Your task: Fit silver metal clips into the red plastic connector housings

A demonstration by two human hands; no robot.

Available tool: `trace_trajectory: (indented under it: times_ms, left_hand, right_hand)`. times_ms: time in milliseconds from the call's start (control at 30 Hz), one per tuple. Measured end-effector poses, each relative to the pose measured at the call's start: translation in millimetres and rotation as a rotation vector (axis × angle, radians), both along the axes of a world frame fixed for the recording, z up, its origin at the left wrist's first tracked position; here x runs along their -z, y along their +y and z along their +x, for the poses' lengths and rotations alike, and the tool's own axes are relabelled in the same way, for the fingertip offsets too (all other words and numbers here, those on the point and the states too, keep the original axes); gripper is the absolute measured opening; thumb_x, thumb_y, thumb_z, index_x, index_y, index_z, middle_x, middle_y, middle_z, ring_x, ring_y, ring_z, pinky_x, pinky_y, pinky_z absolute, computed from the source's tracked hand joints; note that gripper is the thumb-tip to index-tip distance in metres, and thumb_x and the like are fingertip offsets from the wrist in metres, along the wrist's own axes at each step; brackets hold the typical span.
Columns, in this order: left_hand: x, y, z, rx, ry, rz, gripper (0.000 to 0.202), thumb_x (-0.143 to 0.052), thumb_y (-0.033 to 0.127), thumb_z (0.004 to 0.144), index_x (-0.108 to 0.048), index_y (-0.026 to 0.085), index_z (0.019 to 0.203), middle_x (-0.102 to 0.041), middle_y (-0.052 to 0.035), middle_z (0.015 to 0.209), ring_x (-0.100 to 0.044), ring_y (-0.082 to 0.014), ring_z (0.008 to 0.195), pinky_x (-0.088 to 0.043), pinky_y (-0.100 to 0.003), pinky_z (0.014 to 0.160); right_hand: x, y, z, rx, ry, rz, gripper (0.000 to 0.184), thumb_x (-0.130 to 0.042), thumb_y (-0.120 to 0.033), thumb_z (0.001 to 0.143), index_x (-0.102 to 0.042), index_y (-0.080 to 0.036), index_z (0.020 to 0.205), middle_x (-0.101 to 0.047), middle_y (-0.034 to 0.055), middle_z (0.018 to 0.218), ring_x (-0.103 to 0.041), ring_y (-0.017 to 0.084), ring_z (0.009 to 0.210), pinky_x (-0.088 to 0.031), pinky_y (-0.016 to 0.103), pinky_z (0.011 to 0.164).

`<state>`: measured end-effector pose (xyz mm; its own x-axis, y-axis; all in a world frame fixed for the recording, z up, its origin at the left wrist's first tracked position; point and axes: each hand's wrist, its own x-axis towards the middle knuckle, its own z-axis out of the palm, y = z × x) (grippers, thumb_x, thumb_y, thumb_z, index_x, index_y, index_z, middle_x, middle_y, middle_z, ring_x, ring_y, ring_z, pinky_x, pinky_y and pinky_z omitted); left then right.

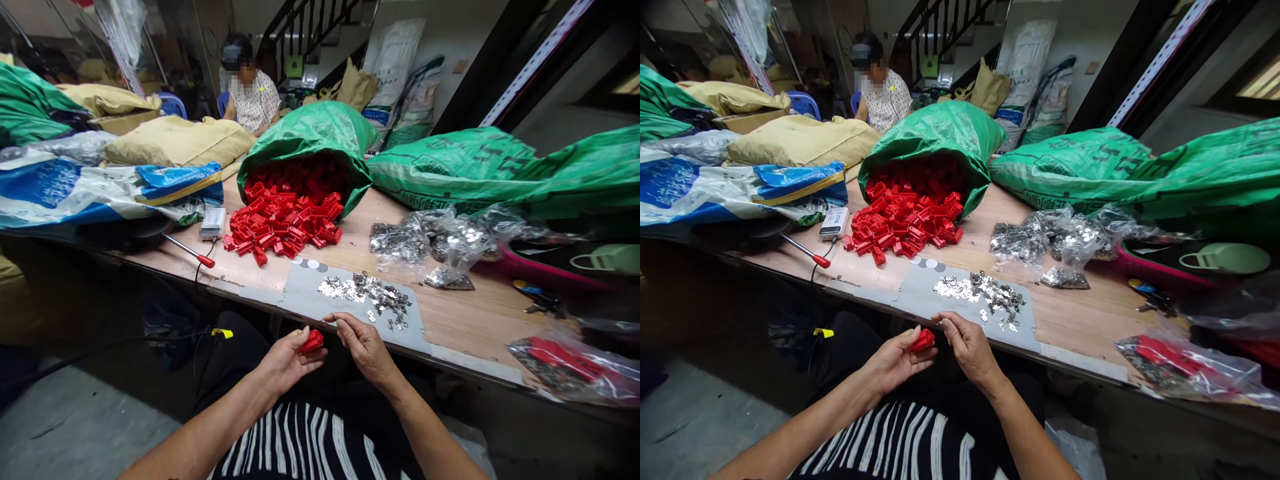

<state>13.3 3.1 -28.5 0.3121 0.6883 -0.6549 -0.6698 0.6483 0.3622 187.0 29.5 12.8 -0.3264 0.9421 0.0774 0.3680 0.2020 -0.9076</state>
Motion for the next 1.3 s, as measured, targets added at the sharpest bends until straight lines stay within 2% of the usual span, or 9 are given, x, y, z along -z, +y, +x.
trace_trajectory:
  times_ms: [67, 233, 333, 433, 567, 700, 933, 1133, 1300]
  left_hand:
    - [15.8, 2, 0, -0.011, 0.015, -0.026, 0.014, -0.064, 0.024, 0.084, -0.056, 0.015, 0.078, -0.072, -0.0083, 0.079, -0.072, -0.0240, 0.080, -0.047, -0.039, 0.089]
    - [43.6, 10, -2, -0.050, 0.024, -0.028, 0.014, -0.060, 0.013, 0.083, -0.060, 0.013, 0.097, -0.073, -0.0087, 0.086, -0.071, -0.0207, 0.081, -0.044, -0.037, 0.091]
    - [48.4, 11, -5, -0.063, 0.014, -0.028, 0.021, -0.059, 0.013, 0.082, -0.058, 0.012, 0.103, -0.072, -0.0099, 0.089, -0.071, -0.0224, 0.085, -0.043, -0.038, 0.093]
    - [49.3, 10, -7, -0.060, 0.021, -0.063, 0.025, -0.059, 0.015, 0.082, -0.056, 0.011, 0.107, -0.072, -0.0120, 0.094, -0.071, -0.0239, 0.087, -0.043, -0.039, 0.094]
    - [47.9, 10, -9, -0.053, 0.045, -0.081, 0.026, -0.059, 0.019, 0.084, -0.053, 0.013, 0.109, -0.071, -0.0111, 0.094, -0.072, -0.0243, 0.086, -0.045, -0.039, 0.093]
    - [42.4, 10, -10, -0.072, 0.048, -0.057, 0.024, -0.063, 0.021, 0.082, -0.049, 0.016, 0.101, -0.071, -0.0107, 0.093, -0.073, -0.0249, 0.084, -0.046, -0.040, 0.092]
    - [27.9, 5, -15, -0.021, 0.061, 0.008, 0.025, -0.069, 0.026, 0.079, -0.050, 0.016, 0.093, -0.071, -0.0110, 0.087, -0.072, -0.0231, 0.080, -0.048, -0.037, 0.084]
    - [-4.2, -3, -14, 0.158, 0.034, 0.321, 0.025, -0.069, 0.031, 0.079, -0.061, 0.011, 0.093, -0.069, -0.0125, 0.094, -0.070, -0.0189, 0.081, -0.050, -0.030, 0.077]
    - [-34.1, -8, -11, 0.000, 0.205, 0.481, 0.044, -0.072, 0.034, 0.077, -0.048, 0.020, 0.112, -0.067, -0.0099, 0.101, -0.069, -0.0232, 0.089, -0.056, -0.033, 0.069]
  right_hand:
    - [-1.4, 4, 0, 0.003, -0.017, 0.006, 0.040, -0.041, -0.043, 0.097, -0.066, -0.015, 0.110, -0.044, -0.0028, 0.059, -0.044, 0.012, 0.054, -0.037, 0.024, 0.055]
    - [-9.3, 26, -1, 0.008, -0.103, 0.058, 0.039, -0.039, -0.042, 0.097, -0.064, -0.016, 0.112, -0.047, -0.0026, 0.060, -0.047, 0.013, 0.056, -0.039, 0.024, 0.058]
    - [-13.6, 48, -8, -0.017, -0.195, 0.110, 0.036, -0.040, -0.041, 0.097, -0.064, -0.019, 0.112, -0.058, 0.0005, 0.070, -0.056, 0.015, 0.065, -0.043, 0.025, 0.065]
    - [-15.4, 73, -23, -0.070, -0.305, 0.196, 0.028, -0.046, -0.036, 0.095, -0.063, -0.021, 0.111, -0.067, 0.0056, 0.097, -0.062, 0.019, 0.088, -0.047, 0.030, 0.081]
    - [-16.6, 105, -53, -0.091, -0.571, 0.297, 0.035, -0.053, -0.027, 0.091, -0.057, -0.022, 0.125, -0.057, 0.0106, 0.125, -0.058, 0.022, 0.110, -0.045, 0.034, 0.093]
    - [-17.8, 128, -83, -0.085, -0.818, 0.267, 0.046, -0.054, -0.024, 0.090, -0.048, -0.027, 0.136, -0.044, 0.0111, 0.140, -0.058, 0.025, 0.112, -0.046, 0.035, 0.091]
    - [-16.5, 138, -90, -0.041, -0.783, 0.294, 0.033, -0.050, -0.017, 0.091, -0.057, -0.018, 0.123, -0.057, 0.0123, 0.128, -0.057, 0.024, 0.113, -0.044, 0.033, 0.093]
    - [-23.3, 101, -56, -0.007, -0.650, 0.284, 0.030, -0.049, -0.026, 0.093, -0.060, -0.018, 0.120, -0.065, 0.0102, 0.117, -0.061, 0.021, 0.106, -0.044, 0.031, 0.091]
    - [-28.5, 45, -23, -0.121, -0.270, 0.068, 0.021, -0.052, -0.031, 0.091, -0.068, -0.019, 0.100, -0.071, 0.0030, 0.092, -0.063, 0.018, 0.083, -0.046, 0.027, 0.075]
